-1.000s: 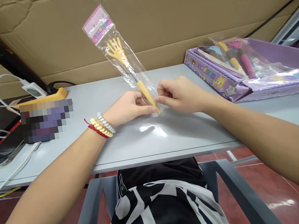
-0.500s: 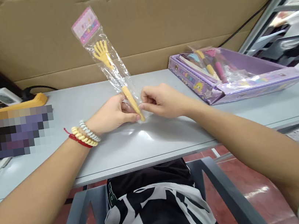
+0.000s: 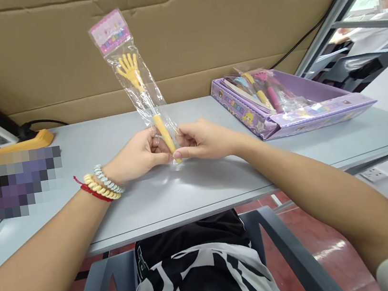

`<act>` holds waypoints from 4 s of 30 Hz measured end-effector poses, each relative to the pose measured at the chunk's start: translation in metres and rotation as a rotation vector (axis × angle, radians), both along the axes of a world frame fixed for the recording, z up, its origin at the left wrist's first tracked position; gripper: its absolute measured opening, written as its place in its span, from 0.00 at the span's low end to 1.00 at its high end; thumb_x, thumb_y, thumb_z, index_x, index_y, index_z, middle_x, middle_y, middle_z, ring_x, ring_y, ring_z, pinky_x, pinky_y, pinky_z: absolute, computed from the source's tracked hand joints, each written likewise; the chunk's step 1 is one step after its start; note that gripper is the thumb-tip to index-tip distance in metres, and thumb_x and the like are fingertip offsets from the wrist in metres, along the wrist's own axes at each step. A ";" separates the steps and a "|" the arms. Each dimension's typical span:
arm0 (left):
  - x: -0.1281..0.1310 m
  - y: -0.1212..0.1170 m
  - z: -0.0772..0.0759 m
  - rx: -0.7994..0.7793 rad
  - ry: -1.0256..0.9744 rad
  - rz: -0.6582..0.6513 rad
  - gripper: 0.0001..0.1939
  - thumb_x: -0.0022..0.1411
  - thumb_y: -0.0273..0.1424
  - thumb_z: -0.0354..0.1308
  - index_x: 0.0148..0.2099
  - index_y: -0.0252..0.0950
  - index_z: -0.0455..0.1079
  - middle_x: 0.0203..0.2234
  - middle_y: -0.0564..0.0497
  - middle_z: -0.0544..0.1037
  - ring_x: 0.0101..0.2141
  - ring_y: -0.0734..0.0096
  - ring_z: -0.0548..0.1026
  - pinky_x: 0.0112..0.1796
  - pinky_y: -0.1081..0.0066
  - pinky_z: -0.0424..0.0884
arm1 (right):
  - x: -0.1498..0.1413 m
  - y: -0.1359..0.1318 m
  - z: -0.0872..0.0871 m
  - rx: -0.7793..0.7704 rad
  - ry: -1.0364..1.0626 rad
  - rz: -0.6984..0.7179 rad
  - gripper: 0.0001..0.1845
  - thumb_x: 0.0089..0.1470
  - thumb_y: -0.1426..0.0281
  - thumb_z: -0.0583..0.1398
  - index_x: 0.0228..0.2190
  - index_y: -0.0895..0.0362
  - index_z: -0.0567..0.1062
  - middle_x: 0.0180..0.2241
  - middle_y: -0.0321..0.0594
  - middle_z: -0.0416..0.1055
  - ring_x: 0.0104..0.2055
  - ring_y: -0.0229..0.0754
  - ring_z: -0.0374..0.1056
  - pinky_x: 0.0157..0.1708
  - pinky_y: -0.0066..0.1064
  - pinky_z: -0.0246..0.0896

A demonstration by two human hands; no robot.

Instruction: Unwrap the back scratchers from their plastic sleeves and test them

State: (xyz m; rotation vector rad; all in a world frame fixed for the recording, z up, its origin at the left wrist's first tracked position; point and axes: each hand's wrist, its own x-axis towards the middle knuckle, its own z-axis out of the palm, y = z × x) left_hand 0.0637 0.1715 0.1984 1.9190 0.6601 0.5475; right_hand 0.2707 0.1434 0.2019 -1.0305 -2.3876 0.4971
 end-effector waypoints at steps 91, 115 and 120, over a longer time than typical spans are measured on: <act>0.001 -0.009 0.007 -0.045 0.173 0.088 0.18 0.59 0.36 0.58 0.49 0.33 0.71 0.34 0.47 0.80 0.33 0.70 0.77 0.34 0.69 0.71 | 0.031 -0.005 0.028 0.323 0.070 -0.512 0.13 0.41 0.76 0.56 0.13 0.56 0.59 0.14 0.31 0.51 0.19 0.31 0.47 0.20 0.29 0.41; -0.002 -0.009 0.008 0.110 0.337 0.028 0.21 0.61 0.41 0.55 0.51 0.32 0.71 0.39 0.46 0.81 0.39 0.67 0.77 0.41 0.68 0.70 | 0.183 -0.015 0.055 -0.171 -0.256 -1.532 0.09 0.47 0.69 0.62 0.19 0.57 0.70 0.23 0.39 0.67 0.26 0.39 0.61 0.27 0.33 0.55; -0.002 -0.008 0.009 0.139 0.348 0.018 0.22 0.62 0.42 0.54 0.51 0.32 0.71 0.40 0.46 0.80 0.39 0.67 0.77 0.41 0.68 0.70 | 0.193 -0.003 0.050 -0.339 -0.365 -1.506 0.09 0.48 0.67 0.66 0.25 0.57 0.72 0.35 0.41 0.72 0.30 0.40 0.63 0.30 0.32 0.58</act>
